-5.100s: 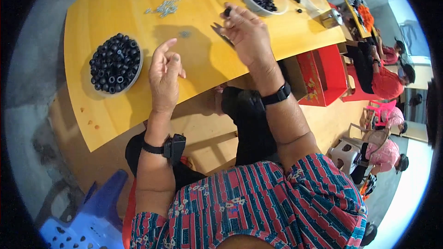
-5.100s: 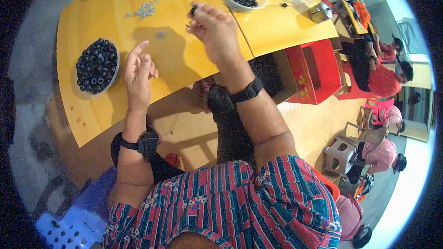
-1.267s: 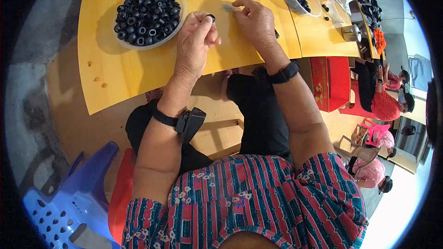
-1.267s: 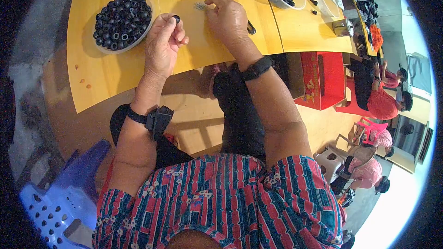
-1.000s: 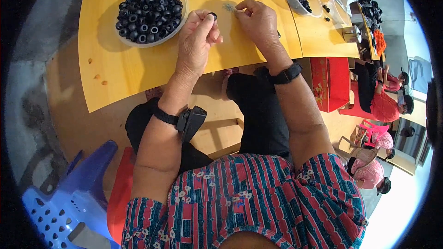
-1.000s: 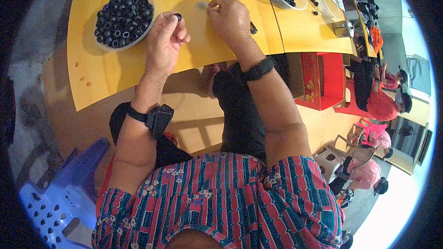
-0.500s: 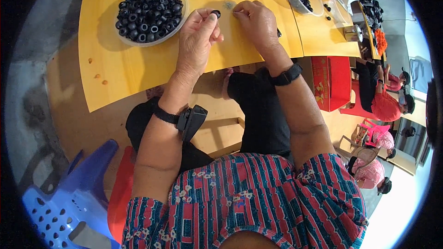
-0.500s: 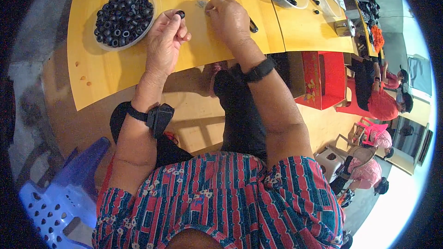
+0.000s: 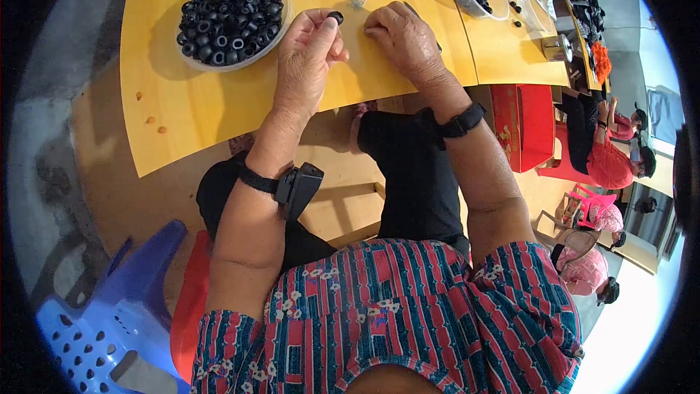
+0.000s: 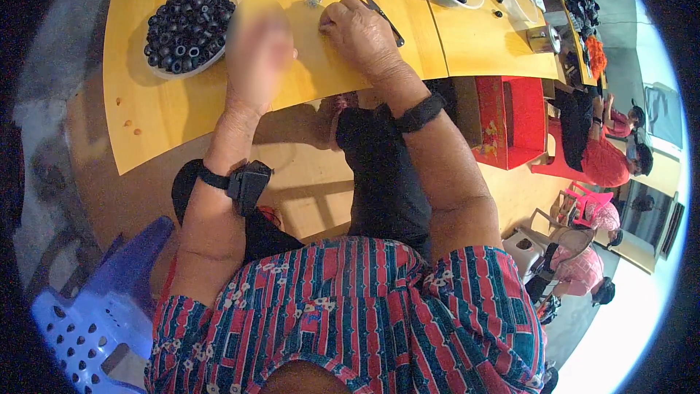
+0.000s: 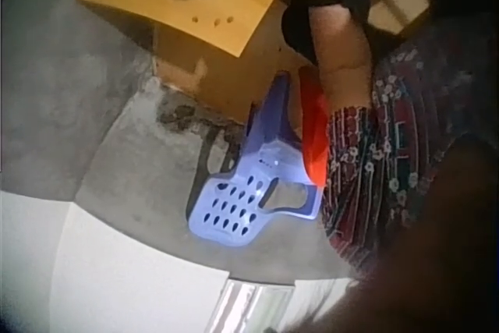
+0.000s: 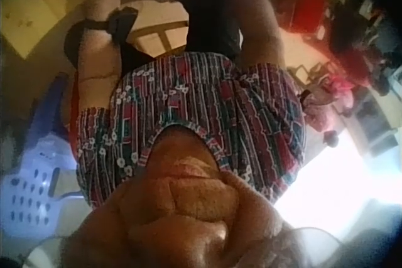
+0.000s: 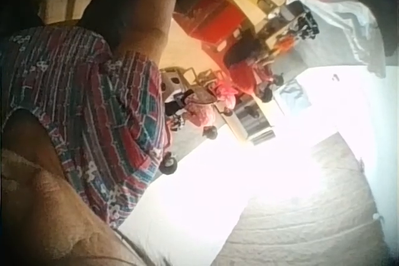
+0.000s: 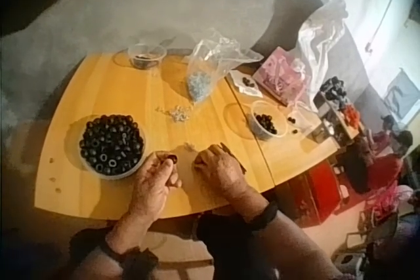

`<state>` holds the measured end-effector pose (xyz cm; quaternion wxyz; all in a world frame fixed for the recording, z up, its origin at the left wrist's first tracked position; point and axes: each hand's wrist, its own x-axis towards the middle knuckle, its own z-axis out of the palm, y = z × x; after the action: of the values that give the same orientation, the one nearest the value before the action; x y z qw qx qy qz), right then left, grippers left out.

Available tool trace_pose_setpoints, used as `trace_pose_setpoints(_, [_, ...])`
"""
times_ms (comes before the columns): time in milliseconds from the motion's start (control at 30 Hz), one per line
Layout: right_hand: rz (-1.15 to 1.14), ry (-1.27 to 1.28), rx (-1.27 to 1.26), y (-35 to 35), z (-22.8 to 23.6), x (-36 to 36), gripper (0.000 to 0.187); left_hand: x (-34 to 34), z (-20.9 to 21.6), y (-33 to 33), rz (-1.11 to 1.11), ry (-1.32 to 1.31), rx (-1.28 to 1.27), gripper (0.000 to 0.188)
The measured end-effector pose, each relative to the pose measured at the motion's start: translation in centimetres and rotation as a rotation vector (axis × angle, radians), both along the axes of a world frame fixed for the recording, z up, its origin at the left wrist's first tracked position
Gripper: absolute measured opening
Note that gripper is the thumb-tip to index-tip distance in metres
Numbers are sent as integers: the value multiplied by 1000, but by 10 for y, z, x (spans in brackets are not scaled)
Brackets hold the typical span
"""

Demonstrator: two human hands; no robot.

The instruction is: The person assembles small black rubber rings with small silver metal inserts by hand, taking components from a plastic bowl and a plastic bag.

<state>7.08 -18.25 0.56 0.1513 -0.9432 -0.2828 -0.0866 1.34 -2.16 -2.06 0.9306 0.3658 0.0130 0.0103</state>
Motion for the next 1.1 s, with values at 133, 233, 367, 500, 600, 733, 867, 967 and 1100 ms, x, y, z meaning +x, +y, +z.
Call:
trace_pose_setpoints(133, [108, 60, -26, -3, 1, 8, 17, -1, 0, 1, 6, -6, 8, 13])
trace_pose_setpoints(233, [151, 52, -79, -2, 1, 8, 21, -1, 0, 1, 8, 1, 15, 14])
trace_pose_setpoints(367, [83, 45, -119, 2, 0, 3, 15, -1, -4, 2, 2, -17, 7, 15])
trace_pose_setpoints(500, [142, -19, -117, 2, -2, 5, 21, -1, -4, 1, 6, -11, 2, 15])
trace_pose_setpoints(600, [185, -20, -115, 2, -2, 7, 21, -1, -4, 2, 6, -15, 13, 14])
trace_pose_setpoints(733, [237, 50, -62, 3, 2, 5, 19, -2, -2, 2, 2, -4, 26, 14])
trace_pose_setpoints(867, [202, 109, 25, 2, 2, 7, 14, -1, -1, 1, 2, -8, 14, 14])
trace_pose_setpoints(967, [161, 205, 79, -1, 2, 12, 13, -1, -1, 1, 5, 2, 39, 14])
trace_pose_setpoints(1100, [63, 296, 173, 3, 12, 7, 19, -2, -1, 2, 7, 8, 27, 14])
